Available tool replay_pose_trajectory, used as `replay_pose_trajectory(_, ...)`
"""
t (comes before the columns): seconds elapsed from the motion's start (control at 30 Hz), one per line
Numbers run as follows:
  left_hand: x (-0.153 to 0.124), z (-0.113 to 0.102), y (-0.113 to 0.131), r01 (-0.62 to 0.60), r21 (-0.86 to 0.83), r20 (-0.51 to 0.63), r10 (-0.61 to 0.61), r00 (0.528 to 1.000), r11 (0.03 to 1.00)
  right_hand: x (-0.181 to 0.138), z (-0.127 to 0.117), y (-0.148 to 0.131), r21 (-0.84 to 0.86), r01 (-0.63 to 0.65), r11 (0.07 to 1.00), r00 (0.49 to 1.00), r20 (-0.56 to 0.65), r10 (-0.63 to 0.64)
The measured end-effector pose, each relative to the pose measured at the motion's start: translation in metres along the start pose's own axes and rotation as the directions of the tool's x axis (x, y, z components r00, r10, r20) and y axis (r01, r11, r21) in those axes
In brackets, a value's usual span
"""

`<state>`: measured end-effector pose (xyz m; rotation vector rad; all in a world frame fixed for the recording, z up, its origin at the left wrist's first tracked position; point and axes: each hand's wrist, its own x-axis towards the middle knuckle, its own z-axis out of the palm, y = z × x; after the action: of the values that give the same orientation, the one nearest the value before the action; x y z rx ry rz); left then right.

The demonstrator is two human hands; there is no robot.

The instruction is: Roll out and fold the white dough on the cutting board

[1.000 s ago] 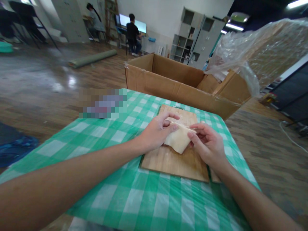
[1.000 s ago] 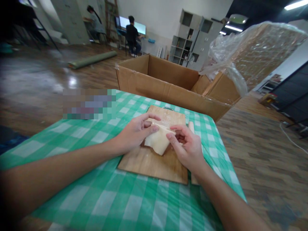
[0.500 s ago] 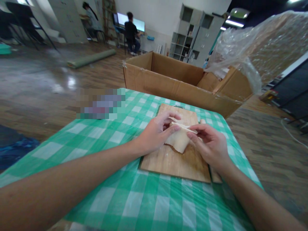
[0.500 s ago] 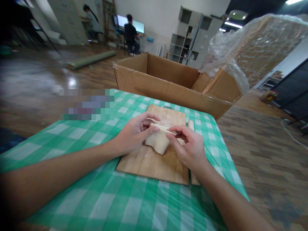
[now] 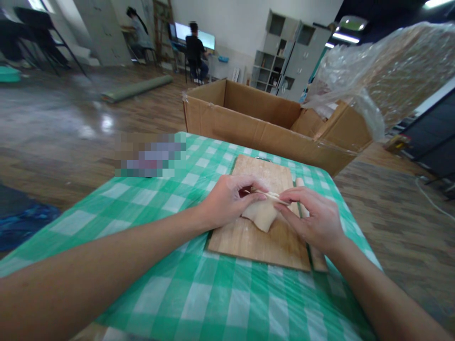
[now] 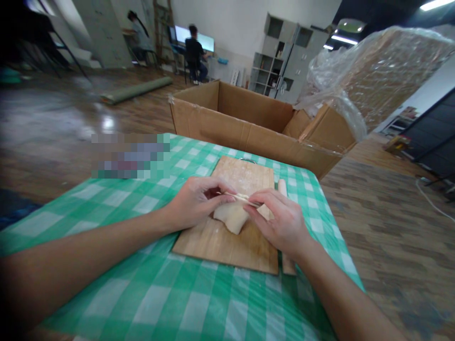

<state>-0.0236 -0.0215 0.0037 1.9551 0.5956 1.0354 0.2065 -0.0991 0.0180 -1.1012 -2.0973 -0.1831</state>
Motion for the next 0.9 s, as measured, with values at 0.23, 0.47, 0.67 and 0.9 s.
replay_pose_trajectory(0.23, -0.001, 0.0, 0.004, 0.016, 0.015, 0.042, -0.017, 0.999, 1.0, -0.002, 0.005, -0.001, 0.071, -0.105, 0.992, 0.993, 0.058, 0.101)
replay_pose_trajectory(0.47, -0.001, 0.0, 0.0, 0.031, 0.027, 0.021, -0.032, 0.999, 0.999, -0.003, 0.009, -0.003, 0.098, -0.117, 0.988, 0.993, 0.0, 0.118)
replay_pose_trajectory(0.67, -0.002, 0.004, -0.001, 0.024, -0.041, 0.027, -0.023, 0.999, 0.999, -0.007, 0.013, -0.002, 0.165, -0.126, 0.978, 0.99, 0.082, 0.114)
replay_pose_trajectory(0.9, -0.006, 0.008, 0.0, 0.147, -0.232, 0.058, -0.137, 0.989, 0.961, -0.007, 0.014, -0.007, 0.167, -0.139, 0.976, 0.99, 0.0, 0.141)
